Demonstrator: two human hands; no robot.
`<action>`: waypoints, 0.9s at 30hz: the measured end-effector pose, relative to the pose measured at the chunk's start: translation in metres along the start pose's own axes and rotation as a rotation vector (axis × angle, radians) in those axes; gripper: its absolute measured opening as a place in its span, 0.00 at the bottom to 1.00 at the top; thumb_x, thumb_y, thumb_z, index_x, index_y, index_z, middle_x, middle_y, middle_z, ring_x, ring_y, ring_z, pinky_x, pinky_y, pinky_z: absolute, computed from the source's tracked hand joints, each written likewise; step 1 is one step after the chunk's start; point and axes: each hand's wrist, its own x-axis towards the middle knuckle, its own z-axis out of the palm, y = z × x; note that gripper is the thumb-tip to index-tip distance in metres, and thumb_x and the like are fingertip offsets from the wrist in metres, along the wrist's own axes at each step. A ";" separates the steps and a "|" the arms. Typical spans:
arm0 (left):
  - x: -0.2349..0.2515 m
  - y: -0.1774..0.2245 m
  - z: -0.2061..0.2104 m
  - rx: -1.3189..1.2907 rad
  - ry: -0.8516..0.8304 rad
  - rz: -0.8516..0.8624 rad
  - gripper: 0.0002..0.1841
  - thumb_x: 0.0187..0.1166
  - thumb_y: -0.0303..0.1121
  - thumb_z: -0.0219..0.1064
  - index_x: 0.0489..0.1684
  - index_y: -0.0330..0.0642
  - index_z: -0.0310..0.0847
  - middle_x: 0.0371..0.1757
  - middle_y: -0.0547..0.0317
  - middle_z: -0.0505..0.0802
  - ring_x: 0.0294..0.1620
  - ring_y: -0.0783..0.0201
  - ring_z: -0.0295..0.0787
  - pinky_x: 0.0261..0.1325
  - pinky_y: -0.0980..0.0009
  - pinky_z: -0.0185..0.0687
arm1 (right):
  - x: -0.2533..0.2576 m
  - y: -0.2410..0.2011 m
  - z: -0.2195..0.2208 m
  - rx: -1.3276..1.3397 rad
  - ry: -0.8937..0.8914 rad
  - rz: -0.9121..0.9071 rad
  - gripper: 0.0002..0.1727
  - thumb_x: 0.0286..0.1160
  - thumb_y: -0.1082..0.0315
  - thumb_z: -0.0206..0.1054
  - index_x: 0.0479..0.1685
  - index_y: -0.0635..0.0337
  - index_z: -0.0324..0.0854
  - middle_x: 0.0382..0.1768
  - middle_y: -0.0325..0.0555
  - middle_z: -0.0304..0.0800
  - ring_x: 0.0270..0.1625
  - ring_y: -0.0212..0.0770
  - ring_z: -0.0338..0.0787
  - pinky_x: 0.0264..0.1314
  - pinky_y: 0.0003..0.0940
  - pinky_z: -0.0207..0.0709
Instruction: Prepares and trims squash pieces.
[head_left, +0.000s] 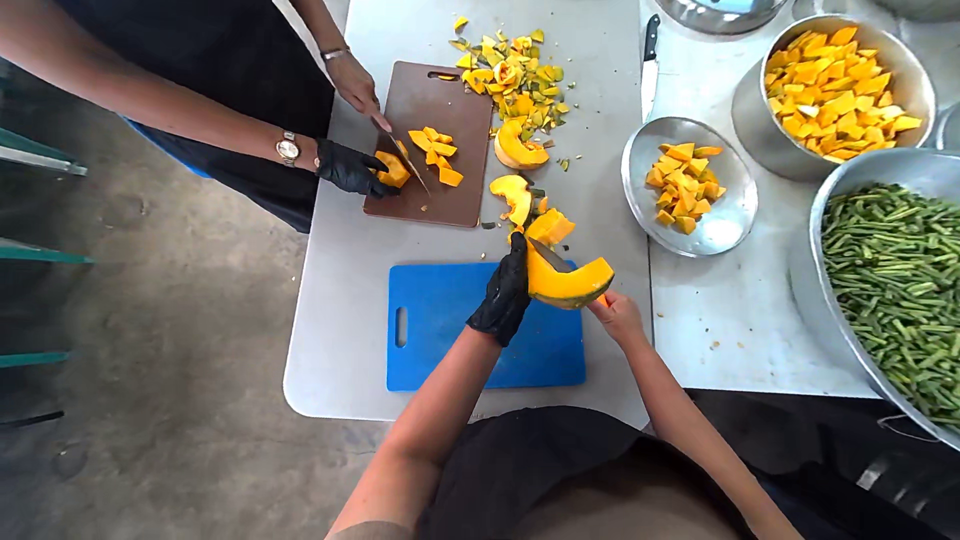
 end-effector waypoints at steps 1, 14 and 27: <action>0.002 -0.001 0.002 0.001 0.013 -0.025 0.33 0.92 0.60 0.37 0.75 0.45 0.76 0.61 0.50 0.89 0.58 0.61 0.87 0.59 0.58 0.85 | -0.001 -0.005 0.000 -0.036 0.050 0.019 0.38 0.77 0.36 0.66 0.50 0.73 0.85 0.36 0.63 0.89 0.44 0.60 0.88 0.52 0.63 0.76; 0.019 -0.026 0.006 0.048 0.032 -0.075 0.38 0.91 0.63 0.33 0.77 0.43 0.75 0.65 0.43 0.87 0.63 0.54 0.85 0.65 0.51 0.82 | 0.055 -0.023 0.013 0.172 -0.059 0.349 0.24 0.94 0.53 0.53 0.57 0.68 0.82 0.34 0.48 0.83 0.30 0.37 0.81 0.36 0.33 0.77; 0.033 -0.036 -0.084 0.467 -0.375 -0.045 0.20 0.65 0.23 0.75 0.57 0.33 0.81 0.45 0.46 0.90 0.41 0.58 0.87 0.47 0.58 0.84 | -0.039 -0.004 -0.009 0.245 -0.136 0.364 0.21 0.92 0.60 0.59 0.69 0.71 0.74 0.34 0.48 0.83 0.30 0.35 0.84 0.37 0.32 0.82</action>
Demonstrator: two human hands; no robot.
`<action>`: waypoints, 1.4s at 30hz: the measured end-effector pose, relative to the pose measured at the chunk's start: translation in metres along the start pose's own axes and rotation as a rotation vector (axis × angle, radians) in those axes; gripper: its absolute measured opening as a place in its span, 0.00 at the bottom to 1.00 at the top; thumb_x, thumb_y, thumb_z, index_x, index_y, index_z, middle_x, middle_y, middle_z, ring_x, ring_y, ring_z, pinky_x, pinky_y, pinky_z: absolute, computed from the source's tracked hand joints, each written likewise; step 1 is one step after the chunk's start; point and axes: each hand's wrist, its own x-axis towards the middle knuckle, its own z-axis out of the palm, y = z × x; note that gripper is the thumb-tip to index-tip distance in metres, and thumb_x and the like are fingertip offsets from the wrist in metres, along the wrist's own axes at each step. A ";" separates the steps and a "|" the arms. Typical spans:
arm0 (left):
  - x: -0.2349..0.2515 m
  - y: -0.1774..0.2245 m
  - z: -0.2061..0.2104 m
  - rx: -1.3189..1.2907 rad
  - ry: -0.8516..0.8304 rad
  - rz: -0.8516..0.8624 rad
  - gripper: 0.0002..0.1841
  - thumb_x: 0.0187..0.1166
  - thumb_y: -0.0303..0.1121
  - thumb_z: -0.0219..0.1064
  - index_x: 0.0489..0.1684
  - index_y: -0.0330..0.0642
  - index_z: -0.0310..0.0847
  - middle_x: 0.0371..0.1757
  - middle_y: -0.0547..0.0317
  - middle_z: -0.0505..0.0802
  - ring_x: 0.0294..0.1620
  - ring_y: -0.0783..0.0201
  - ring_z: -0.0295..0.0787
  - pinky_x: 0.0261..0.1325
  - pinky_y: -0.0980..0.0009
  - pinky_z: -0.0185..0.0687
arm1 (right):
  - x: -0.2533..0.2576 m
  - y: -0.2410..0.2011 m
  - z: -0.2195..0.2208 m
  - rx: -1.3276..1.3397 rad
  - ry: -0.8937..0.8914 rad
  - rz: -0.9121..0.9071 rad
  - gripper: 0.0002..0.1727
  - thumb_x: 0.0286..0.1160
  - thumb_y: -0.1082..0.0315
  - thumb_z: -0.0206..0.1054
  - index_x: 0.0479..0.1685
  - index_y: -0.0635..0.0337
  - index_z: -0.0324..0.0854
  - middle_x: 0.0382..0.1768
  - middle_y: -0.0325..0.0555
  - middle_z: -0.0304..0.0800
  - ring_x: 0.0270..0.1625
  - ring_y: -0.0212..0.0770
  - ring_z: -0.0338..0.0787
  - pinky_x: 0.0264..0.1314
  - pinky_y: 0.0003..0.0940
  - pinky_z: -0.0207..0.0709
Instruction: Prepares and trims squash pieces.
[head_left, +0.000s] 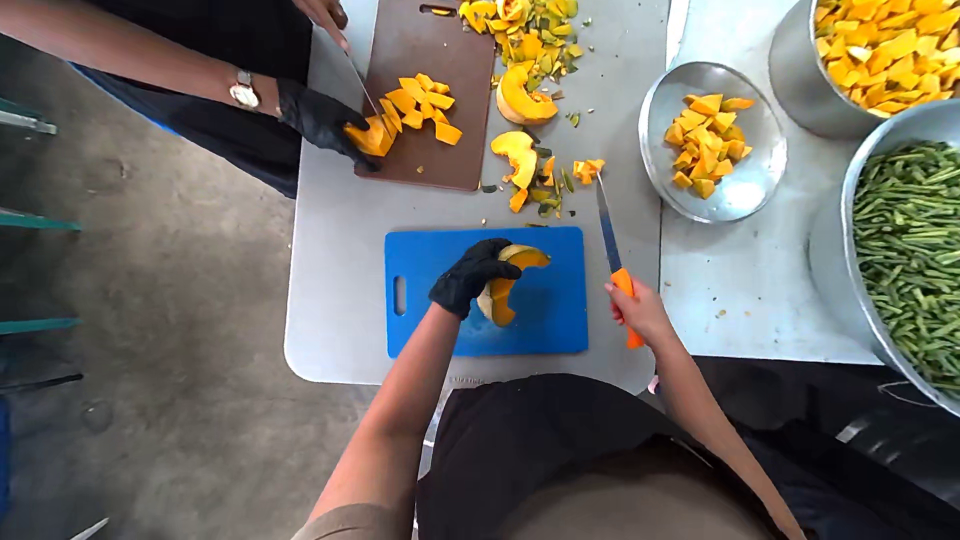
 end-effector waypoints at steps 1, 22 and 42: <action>0.003 -0.005 0.000 0.023 -0.077 -0.049 0.18 0.66 0.23 0.75 0.55 0.33 0.82 0.43 0.48 0.90 0.39 0.60 0.87 0.46 0.60 0.84 | -0.008 0.006 0.002 -0.033 -0.012 0.016 0.22 0.92 0.58 0.58 0.69 0.70 0.75 0.35 0.49 0.84 0.31 0.37 0.84 0.38 0.34 0.82; -0.017 -0.114 0.079 0.718 0.773 0.096 0.23 0.88 0.36 0.57 0.79 0.38 0.75 0.74 0.30 0.81 0.74 0.30 0.77 0.72 0.35 0.71 | -0.054 0.033 0.067 -0.519 -0.161 -0.141 0.31 0.96 0.48 0.45 0.63 0.73 0.75 0.46 0.66 0.89 0.53 0.63 0.92 0.57 0.58 0.81; 0.000 -0.110 0.075 0.906 0.819 0.107 0.20 0.87 0.39 0.58 0.67 0.36 0.85 0.65 0.35 0.88 0.61 0.34 0.86 0.58 0.39 0.78 | -0.031 -0.021 0.069 -0.664 -0.306 0.085 0.34 0.95 0.45 0.43 0.65 0.72 0.76 0.51 0.68 0.90 0.60 0.65 0.91 0.60 0.60 0.80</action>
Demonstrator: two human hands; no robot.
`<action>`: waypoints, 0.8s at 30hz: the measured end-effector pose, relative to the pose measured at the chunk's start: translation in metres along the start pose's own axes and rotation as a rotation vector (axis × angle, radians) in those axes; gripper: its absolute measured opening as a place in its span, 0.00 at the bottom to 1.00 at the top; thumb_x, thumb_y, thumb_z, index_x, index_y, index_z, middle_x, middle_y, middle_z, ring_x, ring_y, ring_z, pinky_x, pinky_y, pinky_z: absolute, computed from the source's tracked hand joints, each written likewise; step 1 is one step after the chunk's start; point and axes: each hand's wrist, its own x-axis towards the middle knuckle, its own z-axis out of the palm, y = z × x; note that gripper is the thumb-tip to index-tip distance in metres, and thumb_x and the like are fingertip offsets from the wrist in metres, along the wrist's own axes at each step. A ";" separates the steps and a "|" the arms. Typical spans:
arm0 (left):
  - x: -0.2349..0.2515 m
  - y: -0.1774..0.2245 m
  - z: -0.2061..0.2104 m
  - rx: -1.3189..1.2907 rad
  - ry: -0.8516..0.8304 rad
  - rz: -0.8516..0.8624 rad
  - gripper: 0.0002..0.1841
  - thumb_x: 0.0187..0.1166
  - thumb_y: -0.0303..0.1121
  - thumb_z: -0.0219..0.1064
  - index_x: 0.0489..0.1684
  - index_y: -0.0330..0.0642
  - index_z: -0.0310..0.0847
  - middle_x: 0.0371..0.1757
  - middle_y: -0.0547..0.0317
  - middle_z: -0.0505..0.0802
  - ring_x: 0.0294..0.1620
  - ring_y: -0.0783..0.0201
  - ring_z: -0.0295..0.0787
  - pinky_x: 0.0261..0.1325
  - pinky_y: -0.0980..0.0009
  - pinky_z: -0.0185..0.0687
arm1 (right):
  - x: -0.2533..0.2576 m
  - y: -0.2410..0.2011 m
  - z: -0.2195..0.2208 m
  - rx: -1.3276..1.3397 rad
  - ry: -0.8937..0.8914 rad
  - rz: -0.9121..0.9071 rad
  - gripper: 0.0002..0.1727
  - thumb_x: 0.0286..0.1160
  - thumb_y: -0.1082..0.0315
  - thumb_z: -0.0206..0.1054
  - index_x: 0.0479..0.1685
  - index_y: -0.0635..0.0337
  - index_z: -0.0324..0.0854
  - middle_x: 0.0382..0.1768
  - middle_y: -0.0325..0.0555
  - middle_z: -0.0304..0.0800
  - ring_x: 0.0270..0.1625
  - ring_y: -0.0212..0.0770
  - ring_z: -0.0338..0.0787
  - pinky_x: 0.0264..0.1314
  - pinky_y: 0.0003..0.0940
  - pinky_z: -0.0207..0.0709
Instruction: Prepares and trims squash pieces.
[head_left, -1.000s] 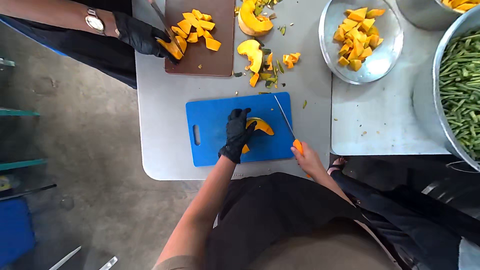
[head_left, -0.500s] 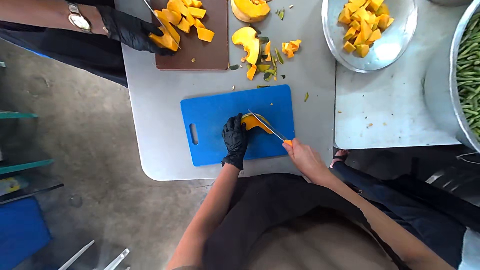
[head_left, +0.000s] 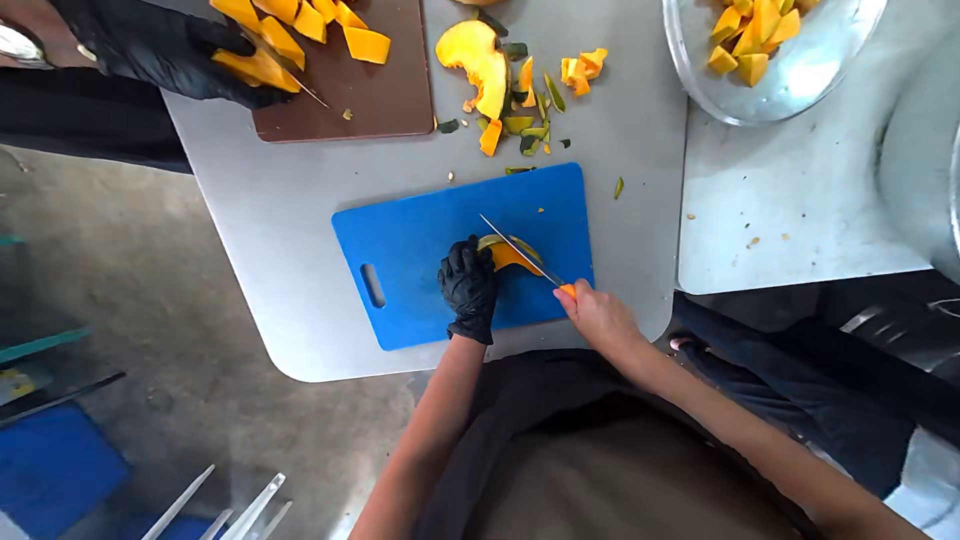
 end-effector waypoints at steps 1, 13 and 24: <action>0.000 0.001 -0.001 0.009 0.004 -0.010 0.19 0.87 0.38 0.58 0.66 0.36 0.85 0.64 0.34 0.89 0.60 0.34 0.87 0.57 0.39 0.78 | 0.009 -0.006 -0.001 0.020 -0.005 -0.006 0.33 0.95 0.45 0.44 0.64 0.72 0.76 0.50 0.68 0.90 0.60 0.65 0.91 0.60 0.60 0.80; 0.000 -0.004 0.009 0.008 0.167 0.014 0.16 0.85 0.38 0.59 0.59 0.41 0.89 0.59 0.40 0.92 0.54 0.38 0.89 0.49 0.45 0.79 | 0.037 0.010 0.010 0.200 -0.043 -0.026 0.33 0.95 0.46 0.46 0.61 0.73 0.78 0.47 0.69 0.90 0.56 0.66 0.91 0.60 0.61 0.79; 0.000 0.001 0.003 0.033 0.077 -0.057 0.18 0.88 0.37 0.55 0.65 0.42 0.87 0.65 0.40 0.90 0.61 0.36 0.87 0.54 0.40 0.79 | 0.033 0.038 0.032 0.219 0.005 0.009 0.34 0.93 0.43 0.47 0.63 0.71 0.78 0.50 0.70 0.90 0.60 0.67 0.90 0.61 0.63 0.79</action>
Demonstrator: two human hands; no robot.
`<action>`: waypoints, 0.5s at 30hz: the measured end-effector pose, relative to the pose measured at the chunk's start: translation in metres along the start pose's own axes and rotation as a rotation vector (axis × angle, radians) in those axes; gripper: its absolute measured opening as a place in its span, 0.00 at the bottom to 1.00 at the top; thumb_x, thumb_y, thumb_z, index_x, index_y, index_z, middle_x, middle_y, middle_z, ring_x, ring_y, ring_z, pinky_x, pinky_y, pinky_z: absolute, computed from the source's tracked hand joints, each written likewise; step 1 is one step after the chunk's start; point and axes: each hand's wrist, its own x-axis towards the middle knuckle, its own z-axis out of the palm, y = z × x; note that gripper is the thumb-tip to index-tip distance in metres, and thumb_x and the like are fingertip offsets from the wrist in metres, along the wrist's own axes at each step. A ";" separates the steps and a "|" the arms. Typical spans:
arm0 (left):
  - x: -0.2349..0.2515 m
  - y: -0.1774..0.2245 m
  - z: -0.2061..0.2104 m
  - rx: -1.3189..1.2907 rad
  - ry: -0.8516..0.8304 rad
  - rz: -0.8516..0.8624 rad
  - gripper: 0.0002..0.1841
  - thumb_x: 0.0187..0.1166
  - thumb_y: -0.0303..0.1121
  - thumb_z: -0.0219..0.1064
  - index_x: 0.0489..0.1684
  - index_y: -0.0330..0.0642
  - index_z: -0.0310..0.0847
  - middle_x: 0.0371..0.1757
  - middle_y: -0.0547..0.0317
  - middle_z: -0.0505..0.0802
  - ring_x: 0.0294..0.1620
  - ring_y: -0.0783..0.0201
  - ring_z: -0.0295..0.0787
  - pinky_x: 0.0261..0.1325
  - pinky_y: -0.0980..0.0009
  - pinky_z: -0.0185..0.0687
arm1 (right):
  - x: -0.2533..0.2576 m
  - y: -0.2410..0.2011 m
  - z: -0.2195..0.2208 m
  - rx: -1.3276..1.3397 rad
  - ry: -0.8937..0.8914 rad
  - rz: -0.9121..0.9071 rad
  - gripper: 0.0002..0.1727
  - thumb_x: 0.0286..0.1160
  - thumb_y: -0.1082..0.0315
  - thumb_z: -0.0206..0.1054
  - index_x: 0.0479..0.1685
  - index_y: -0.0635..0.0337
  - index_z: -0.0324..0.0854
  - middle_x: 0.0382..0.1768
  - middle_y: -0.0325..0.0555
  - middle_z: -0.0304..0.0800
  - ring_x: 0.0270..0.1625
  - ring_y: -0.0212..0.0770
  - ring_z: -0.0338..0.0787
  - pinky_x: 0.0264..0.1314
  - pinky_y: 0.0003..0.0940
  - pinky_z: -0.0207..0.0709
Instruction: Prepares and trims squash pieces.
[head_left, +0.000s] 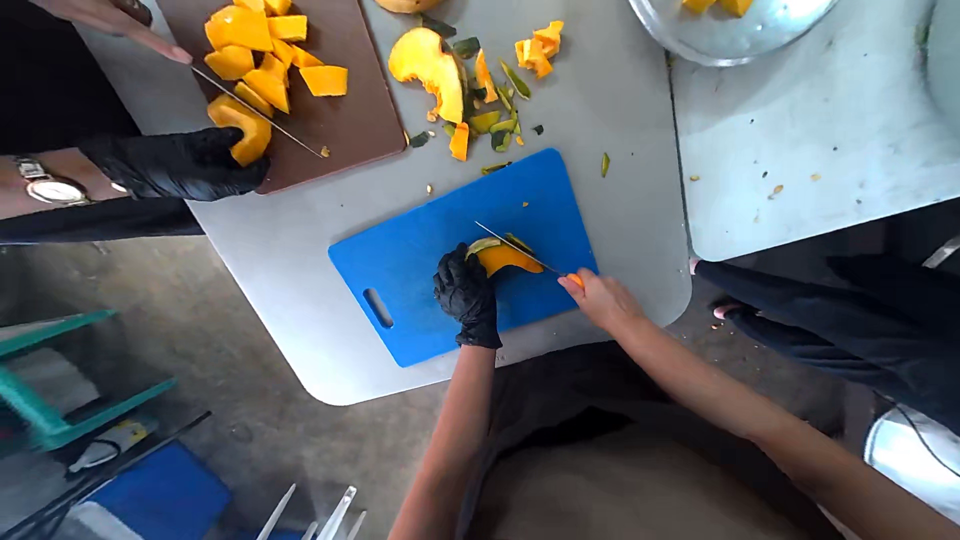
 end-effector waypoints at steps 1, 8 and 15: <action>0.000 0.001 0.000 0.006 0.024 0.009 0.18 0.88 0.37 0.56 0.64 0.41 0.87 0.64 0.40 0.90 0.59 0.36 0.88 0.53 0.41 0.80 | 0.004 -0.006 0.001 0.004 0.035 -0.006 0.34 0.93 0.43 0.49 0.62 0.71 0.79 0.48 0.70 0.90 0.59 0.68 0.91 0.60 0.63 0.79; -0.001 0.011 -0.010 -0.030 -0.030 -0.095 0.19 0.90 0.38 0.53 0.65 0.38 0.85 0.65 0.39 0.89 0.64 0.38 0.86 0.61 0.43 0.79 | 0.017 -0.004 -0.016 0.145 0.013 -0.118 0.37 0.93 0.40 0.43 0.58 0.70 0.80 0.46 0.69 0.88 0.55 0.68 0.89 0.57 0.66 0.78; 0.000 0.006 -0.019 -0.014 -0.118 -0.042 0.23 0.92 0.44 0.47 0.67 0.40 0.82 0.65 0.39 0.88 0.63 0.37 0.86 0.58 0.39 0.78 | -0.038 0.044 0.000 0.156 0.044 -0.078 0.34 0.95 0.44 0.43 0.54 0.70 0.79 0.38 0.65 0.87 0.48 0.64 0.90 0.53 0.61 0.78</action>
